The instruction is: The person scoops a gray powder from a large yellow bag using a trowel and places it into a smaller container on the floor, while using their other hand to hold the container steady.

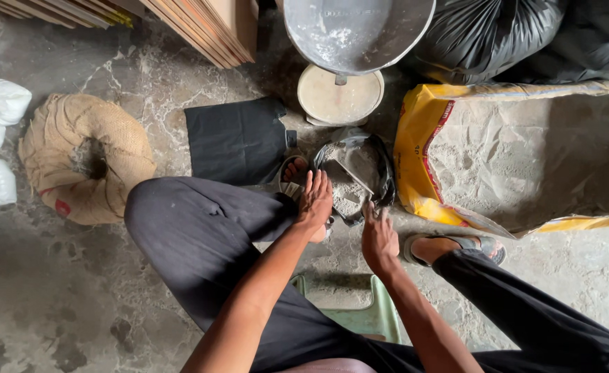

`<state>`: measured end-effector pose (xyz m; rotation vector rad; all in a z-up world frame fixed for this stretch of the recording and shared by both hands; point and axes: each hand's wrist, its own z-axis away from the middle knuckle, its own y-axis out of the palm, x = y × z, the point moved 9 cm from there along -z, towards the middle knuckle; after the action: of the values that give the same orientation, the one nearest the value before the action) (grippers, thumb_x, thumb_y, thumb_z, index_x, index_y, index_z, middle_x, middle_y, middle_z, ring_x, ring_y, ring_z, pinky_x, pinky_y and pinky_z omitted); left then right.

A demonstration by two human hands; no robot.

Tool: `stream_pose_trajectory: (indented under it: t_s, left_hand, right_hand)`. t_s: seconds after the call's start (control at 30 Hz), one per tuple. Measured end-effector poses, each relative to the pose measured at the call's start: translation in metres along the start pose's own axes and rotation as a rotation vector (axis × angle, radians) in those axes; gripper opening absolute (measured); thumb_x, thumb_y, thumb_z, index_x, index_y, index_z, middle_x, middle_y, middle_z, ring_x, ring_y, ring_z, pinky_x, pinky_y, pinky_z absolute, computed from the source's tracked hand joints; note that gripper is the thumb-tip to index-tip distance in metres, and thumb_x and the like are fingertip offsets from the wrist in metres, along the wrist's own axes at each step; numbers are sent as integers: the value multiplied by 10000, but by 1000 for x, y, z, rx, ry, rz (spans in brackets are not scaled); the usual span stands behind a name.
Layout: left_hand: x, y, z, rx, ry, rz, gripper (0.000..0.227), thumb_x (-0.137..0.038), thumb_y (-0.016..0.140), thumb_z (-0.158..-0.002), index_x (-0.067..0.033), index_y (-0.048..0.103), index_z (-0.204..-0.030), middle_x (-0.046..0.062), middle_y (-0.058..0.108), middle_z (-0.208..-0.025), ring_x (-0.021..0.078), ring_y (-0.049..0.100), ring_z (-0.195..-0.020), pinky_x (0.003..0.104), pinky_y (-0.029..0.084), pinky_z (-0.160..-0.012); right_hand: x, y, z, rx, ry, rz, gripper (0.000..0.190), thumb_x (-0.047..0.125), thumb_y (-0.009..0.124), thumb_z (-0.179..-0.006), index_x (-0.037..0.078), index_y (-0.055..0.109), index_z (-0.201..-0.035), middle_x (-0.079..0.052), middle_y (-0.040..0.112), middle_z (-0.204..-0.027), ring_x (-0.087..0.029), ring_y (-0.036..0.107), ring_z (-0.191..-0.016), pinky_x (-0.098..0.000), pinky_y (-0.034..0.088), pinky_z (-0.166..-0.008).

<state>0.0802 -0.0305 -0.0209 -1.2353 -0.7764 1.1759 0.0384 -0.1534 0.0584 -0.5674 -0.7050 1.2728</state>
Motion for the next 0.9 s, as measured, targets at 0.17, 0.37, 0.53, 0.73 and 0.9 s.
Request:
stream_pose_trajectory:
  t_s: [0.17, 0.37, 0.53, 0.73, 0.9]
  left_hand:
    - [-8, -36, -14, -155, 61, -10, 450, -117, 492, -783, 48, 479, -1201, 219, 484, -1261, 319, 423, -1223, 464, 192, -1100]
    - [-51, -100, -39, -374, 245, 61, 407, -142, 515, -827, 14, 497, -1203, 208, 494, -1230, 328, 482, -1132, 439, 353, -1004]
    - [-106, -123, -56, -360, 390, 167, 383, -158, 449, -914, 15, 473, -1255, 217, 452, -1293, 347, 454, -1161, 427, 347, -1013]
    - [-189, -125, -64, -345, 580, 218, 351, -125, 441, -878, 23, 512, -1188, 211, 499, -1245, 316, 467, -1157, 424, 337, -1016]
    - [-252, -61, -81, -186, 702, 336, 285, -103, 459, -835, 11, 586, -1064, 204, 557, -1116, 304, 536, -1082, 432, 356, -997]
  right_hand:
    - [-37, -6, 36, 15, 36, -185, 618, 66, 483, -791, 211, 327, -1371, -151, 474, -1106, -398, 591, -928, -502, 523, -744]
    - [-108, -39, 98, 115, 226, -565, 568, 236, 587, -712, 290, 465, -1264, -71, 597, -924, -274, 619, -755, -380, 499, -676]
    - [-152, -80, 149, 157, 418, -949, 425, 241, 679, -747, 166, 607, -1159, -56, 520, -673, -133, 409, -483, -269, 374, -460]
    - [-227, -109, 136, -29, 496, -842, 249, 325, 644, -784, 118, 590, -913, -88, 480, -527, -160, 437, -422, -306, 343, -447]
    - [-313, -80, 51, -154, 264, -484, 303, 335, 559, -851, 124, 448, -1038, -251, 609, -773, -442, 626, -708, -509, 454, -624]
